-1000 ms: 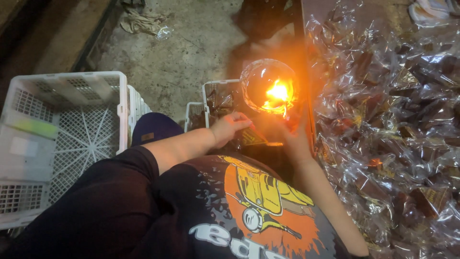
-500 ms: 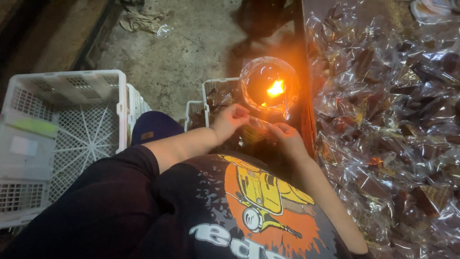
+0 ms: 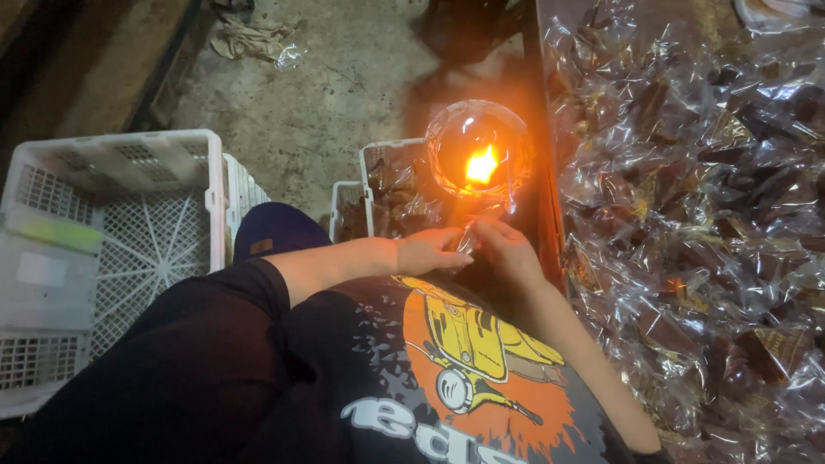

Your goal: Sealing plastic bags containing food items by folding the tops and passing them over a stationary flame.

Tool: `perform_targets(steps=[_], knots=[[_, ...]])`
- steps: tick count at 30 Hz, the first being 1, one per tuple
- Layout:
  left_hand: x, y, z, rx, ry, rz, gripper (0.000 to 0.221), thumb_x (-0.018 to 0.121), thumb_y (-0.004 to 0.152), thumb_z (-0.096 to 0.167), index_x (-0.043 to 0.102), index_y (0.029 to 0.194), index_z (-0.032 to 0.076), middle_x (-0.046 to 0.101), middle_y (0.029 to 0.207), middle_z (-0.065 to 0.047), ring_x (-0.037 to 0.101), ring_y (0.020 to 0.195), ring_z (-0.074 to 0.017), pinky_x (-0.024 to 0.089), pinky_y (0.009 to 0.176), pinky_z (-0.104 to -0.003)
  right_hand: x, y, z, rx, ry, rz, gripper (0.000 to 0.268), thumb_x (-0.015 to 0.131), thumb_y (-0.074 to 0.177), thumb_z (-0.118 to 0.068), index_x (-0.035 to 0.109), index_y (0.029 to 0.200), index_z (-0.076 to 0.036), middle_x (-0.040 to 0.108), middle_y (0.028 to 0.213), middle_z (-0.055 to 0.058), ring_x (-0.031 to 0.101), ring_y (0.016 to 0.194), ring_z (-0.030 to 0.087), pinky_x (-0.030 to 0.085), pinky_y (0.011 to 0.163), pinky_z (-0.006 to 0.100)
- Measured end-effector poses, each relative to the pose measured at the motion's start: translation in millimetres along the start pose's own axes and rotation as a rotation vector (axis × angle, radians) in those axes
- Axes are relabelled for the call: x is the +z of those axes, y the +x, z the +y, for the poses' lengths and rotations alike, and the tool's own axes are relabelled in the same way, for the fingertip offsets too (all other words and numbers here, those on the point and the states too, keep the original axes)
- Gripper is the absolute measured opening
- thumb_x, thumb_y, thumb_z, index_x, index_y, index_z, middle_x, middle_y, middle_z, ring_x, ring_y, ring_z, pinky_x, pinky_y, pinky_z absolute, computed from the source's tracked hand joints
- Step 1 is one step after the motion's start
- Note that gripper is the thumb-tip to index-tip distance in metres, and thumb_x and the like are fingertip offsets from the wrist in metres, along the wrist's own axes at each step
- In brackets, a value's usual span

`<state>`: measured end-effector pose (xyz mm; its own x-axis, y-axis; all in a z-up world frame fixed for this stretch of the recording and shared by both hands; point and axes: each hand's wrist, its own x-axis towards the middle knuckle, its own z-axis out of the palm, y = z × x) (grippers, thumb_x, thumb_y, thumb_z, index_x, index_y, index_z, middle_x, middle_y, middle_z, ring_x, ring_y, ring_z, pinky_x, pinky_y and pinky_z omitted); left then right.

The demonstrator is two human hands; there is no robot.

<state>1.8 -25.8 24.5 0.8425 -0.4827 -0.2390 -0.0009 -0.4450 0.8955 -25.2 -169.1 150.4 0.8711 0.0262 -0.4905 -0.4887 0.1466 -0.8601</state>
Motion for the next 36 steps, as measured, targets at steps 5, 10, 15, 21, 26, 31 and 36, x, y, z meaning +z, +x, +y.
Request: perform_targets(steps=[5, 10, 15, 21, 26, 31, 36], knots=[[3, 13, -14, -0.009, -0.498, 0.095, 0.034, 0.073, 0.093, 0.045, 0.067, 0.096, 0.011, 0.072, 0.075, -0.011, 0.070, 0.058, -0.0206, 0.061, 0.052, -0.027, -74, 95, 50, -0.301, 0.152, 0.259, 0.032, 0.058, 0.106, -0.039, 0.057, 0.129, -0.016, 0.064, 0.119, 0.002, 0.060, 0.100, 0.015, 0.046, 0.082, 0.024], [-9, 44, -4, -0.122, -0.888, 0.180, 0.053, 0.066, 0.092, 0.060, 0.067, 0.107, 0.009, 0.070, 0.075, -0.012, 0.068, 0.055, -0.0205, 0.057, 0.048, -0.028, -76, 102, 53, -0.321, 0.099, 0.234, 0.023, 0.058, 0.106, -0.034, 0.065, 0.116, -0.015, 0.071, 0.100, 0.002, 0.067, 0.081, 0.010, 0.046, 0.063, 0.016], [-12, 57, -5, -0.248, -0.985, 0.174, 0.062, 0.066, 0.088, 0.068, 0.068, 0.109, 0.010, 0.071, 0.074, -0.007, 0.068, 0.055, -0.0185, 0.055, 0.049, -0.026, -77, 97, 53, -0.307, 0.028, 0.200, 0.022, 0.059, 0.105, -0.031, 0.070, 0.113, -0.014, 0.074, 0.097, 0.005, 0.069, 0.079, 0.013, 0.045, 0.062, 0.019], [1, 39, 24, -0.486, -0.825, 0.148, 0.059, 0.062, 0.087, 0.066, 0.067, 0.104, 0.009, 0.066, 0.066, -0.012, 0.064, 0.046, -0.0267, 0.052, 0.041, -0.033, -61, 82, 46, -0.216, 0.002, 0.083, 0.030, 0.063, 0.102, -0.040, 0.066, 0.117, -0.014, 0.072, 0.098, 0.002, 0.065, 0.080, 0.009, 0.042, 0.063, 0.017], [3, 19, -13, -0.060, -0.665, 0.145, 0.061, 0.091, 0.076, 0.018, 0.064, 0.129, 0.005, 0.069, 0.119, -0.020, 0.074, 0.081, -0.0261, 0.066, 0.060, -0.036, -56, 63, 44, -0.157, 0.083, 0.011, 0.024, 0.077, 0.095, -0.021, 0.068, 0.103, -0.001, 0.063, 0.080, 0.011, 0.061, 0.071, 0.019, 0.053, 0.067, 0.029], [-8, 11, -11, -0.054, -0.986, 0.279, 0.065, 0.087, 0.080, 0.006, 0.050, 0.133, 0.012, 0.052, 0.117, -0.013, 0.064, 0.091, -0.0261, 0.064, 0.065, -0.041, -23, -6, -3, -0.010, -0.066, -0.074, 0.028, 0.080, 0.092, -0.024, 0.063, 0.088, -0.002, 0.052, 0.082, 0.006, 0.054, 0.083, 0.017, 0.055, 0.078, 0.031], [-4, -8, -2, -0.029, -0.933, 0.105, 0.039, 0.077, 0.091, 0.013, 0.057, 0.124, 0.009, 0.070, 0.103, -0.015, 0.072, 0.064, -0.0227, 0.057, 0.039, -0.027, -52, 48, 39, -0.053, -0.731, -0.105, 0.046, 0.071, 0.093, -0.054, 0.078, 0.099, -0.010, 0.072, 0.077, 0.010, 0.070, 0.071, 0.021, 0.060, 0.070, 0.038]])
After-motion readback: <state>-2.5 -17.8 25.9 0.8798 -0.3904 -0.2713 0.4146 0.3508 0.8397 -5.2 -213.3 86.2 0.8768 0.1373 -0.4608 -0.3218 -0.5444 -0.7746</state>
